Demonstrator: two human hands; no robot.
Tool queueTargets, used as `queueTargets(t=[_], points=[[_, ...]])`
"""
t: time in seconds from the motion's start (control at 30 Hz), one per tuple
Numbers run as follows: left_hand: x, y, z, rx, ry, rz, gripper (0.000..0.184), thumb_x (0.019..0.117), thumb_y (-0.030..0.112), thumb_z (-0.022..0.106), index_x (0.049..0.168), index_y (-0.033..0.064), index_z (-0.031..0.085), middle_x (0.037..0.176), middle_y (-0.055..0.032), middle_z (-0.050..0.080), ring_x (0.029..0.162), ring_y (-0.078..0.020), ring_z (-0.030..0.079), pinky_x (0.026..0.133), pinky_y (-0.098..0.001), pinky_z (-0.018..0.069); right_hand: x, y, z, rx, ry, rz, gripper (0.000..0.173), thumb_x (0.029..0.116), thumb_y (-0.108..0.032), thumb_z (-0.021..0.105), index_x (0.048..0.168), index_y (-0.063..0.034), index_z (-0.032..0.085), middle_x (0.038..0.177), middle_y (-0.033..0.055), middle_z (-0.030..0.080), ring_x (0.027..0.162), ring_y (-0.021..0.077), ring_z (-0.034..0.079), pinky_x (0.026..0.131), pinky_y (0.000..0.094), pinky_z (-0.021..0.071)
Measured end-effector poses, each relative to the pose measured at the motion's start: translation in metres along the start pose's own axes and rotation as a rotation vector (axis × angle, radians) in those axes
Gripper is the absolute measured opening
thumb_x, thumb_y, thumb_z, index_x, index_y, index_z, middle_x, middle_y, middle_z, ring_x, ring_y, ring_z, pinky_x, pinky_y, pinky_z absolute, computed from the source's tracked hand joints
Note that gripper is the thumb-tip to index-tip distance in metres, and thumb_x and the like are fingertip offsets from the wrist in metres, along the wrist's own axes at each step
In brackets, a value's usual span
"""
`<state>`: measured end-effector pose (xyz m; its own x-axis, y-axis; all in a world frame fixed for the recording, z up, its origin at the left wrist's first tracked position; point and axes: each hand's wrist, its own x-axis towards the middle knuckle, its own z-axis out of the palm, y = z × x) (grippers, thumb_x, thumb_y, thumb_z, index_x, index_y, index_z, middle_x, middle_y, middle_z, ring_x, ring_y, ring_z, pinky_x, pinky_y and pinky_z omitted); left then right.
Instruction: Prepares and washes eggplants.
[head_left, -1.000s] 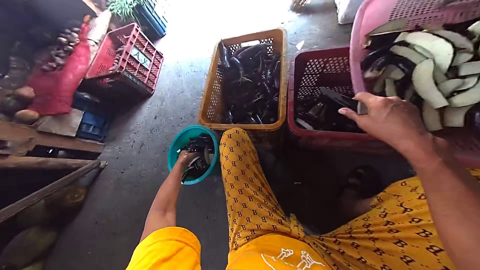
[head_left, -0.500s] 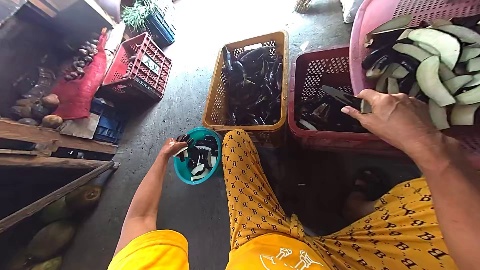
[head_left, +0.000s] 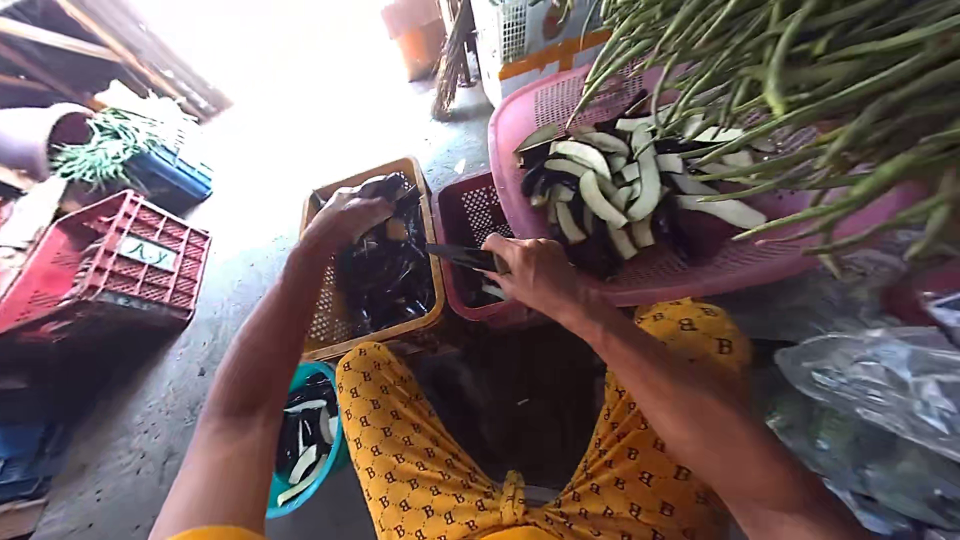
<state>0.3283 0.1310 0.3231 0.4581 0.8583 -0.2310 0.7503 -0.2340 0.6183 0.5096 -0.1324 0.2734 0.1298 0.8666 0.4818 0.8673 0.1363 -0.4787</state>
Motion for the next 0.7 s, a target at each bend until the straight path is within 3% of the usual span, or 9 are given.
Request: queueTargets(t=[0.1, 0.17, 0.23, 0.27, 0.33, 0.43, 0.53, 0.6, 0.7], points=[[0.051, 0.085, 0.052, -0.447, -0.276, 0.261, 0.039, 0.1081, 0.038, 0.045, 0.131, 0.0087, 0.057, 0.104, -0.0043, 0.068, 0.087, -0.0116, 0.066, 0.078, -0.0323, 0.0574, 0.003, 0.009, 0.003, 0.021, 0.084, -0.015, 0.021, 0.085, -0.009, 0.077, 0.103, 0.0002, 0.073, 0.082, 0.0189, 0.073, 0.071, 0.039, 0.072, 0.06, 0.0569, 0.0544], [0.065, 0.139, 0.075, -0.693, -0.34, 0.295, 0.057, 0.1098, 0.05, 0.033, 0.144, 0.0067, 0.046, 0.122, -0.0118, 0.065, 0.103, -0.02, 0.068, 0.087, -0.0379, 0.0584, 0.005, 0.015, 0.002, 0.01, 0.1, -0.004, 0.02, 0.0859, -0.008, 0.075, 0.104, 0.0, 0.073, 0.082, 0.0195, 0.073, 0.071, 0.0396, 0.072, 0.06, 0.0571, 0.0542], [0.06, 0.174, 0.084, -0.789, -0.261, 0.251, 0.068, 0.1079, 0.055, 0.036, 0.159, 0.0113, 0.028, 0.153, -0.0207, 0.042, 0.131, -0.0338, 0.054, 0.101, -0.0494, 0.0533, 0.005, 0.018, 0.0, -0.013, 0.108, 0.007, 0.02, 0.0859, -0.009, 0.076, 0.104, -0.001, 0.073, 0.081, 0.0185, 0.072, 0.071, 0.0386, 0.072, 0.059, 0.0556, 0.0543], [0.058, 0.179, 0.086, -0.797, -0.212, 0.237, 0.068, 0.1077, 0.054, 0.039, 0.161, 0.0133, 0.025, 0.16, -0.0201, 0.033, 0.139, -0.0359, 0.047, 0.105, -0.0521, 0.05, 0.005, 0.018, -0.002, -0.02, 0.107, 0.009, 0.02, 0.0849, -0.008, 0.076, 0.103, -0.0005, 0.073, 0.08, 0.0189, 0.072, 0.07, 0.039, 0.072, 0.058, 0.0557, 0.0539], [0.054, 0.164, 0.089, -0.711, -0.099, 0.251, 0.063, 0.1077, 0.048, 0.046, 0.157, 0.0108, 0.034, 0.156, -0.0188, 0.041, 0.135, -0.0329, 0.052, 0.102, -0.0494, 0.0512, 0.003, 0.017, -0.003, -0.039, 0.11, 0.002, 0.02, 0.0821, -0.006, 0.077, 0.101, -0.0008, 0.073, 0.077, 0.0183, 0.071, 0.068, 0.0376, 0.071, 0.056, 0.054, 0.0531], [0.052, 0.101, 0.088, -0.472, 0.013, 0.38, 0.046, 0.1049, 0.03, 0.056, 0.141, 0.0013, 0.053, 0.134, -0.0166, 0.061, 0.116, -0.0242, 0.062, 0.096, -0.0436, 0.0529, 0.003, 0.014, -0.002, -0.05, 0.136, -0.028, 0.022, 0.0794, -0.008, 0.081, 0.099, -0.0025, 0.074, 0.078, 0.0149, 0.072, 0.067, 0.033, 0.072, 0.055, 0.0502, 0.0546], [0.061, 0.049, 0.101, -0.178, 0.129, 0.545, 0.037, 0.1014, 0.025, 0.062, 0.125, -0.0037, 0.064, 0.118, -0.0207, 0.068, 0.105, -0.0295, 0.068, 0.094, -0.0493, 0.0542, 0.006, 0.006, -0.003, -0.021, 0.164, -0.013, 0.021, 0.0793, -0.007, 0.08, 0.099, -0.0024, 0.074, 0.079, 0.0141, 0.073, 0.068, 0.0317, 0.072, 0.057, 0.0496, 0.0553], [0.063, 0.046, 0.124, -0.051, 0.179, 0.587, 0.032, 0.1007, 0.025, 0.064, 0.117, -0.002, 0.069, 0.113, -0.0207, 0.071, 0.104, -0.0328, 0.07, 0.096, -0.0542, 0.0534, 0.009, 0.001, -0.003, -0.006, 0.18, 0.04, 0.018, 0.0808, -0.007, 0.079, 0.098, -0.0028, 0.074, 0.078, 0.0137, 0.072, 0.068, 0.0319, 0.072, 0.056, 0.05, 0.0544], [0.065, 0.085, 0.163, 0.09, 0.147, 0.628, 0.029, 0.1014, 0.026, 0.063, 0.114, 0.002, 0.073, 0.115, -0.0192, 0.072, 0.112, -0.0364, 0.067, 0.101, -0.0596, 0.0485, 0.012, 0.0, -0.01, -0.008, 0.194, 0.177, 0.017, 0.085, -0.01, 0.077, 0.1, -0.0026, 0.074, 0.078, 0.0154, 0.072, 0.068, 0.0342, 0.072, 0.058, 0.0519, 0.0544]])
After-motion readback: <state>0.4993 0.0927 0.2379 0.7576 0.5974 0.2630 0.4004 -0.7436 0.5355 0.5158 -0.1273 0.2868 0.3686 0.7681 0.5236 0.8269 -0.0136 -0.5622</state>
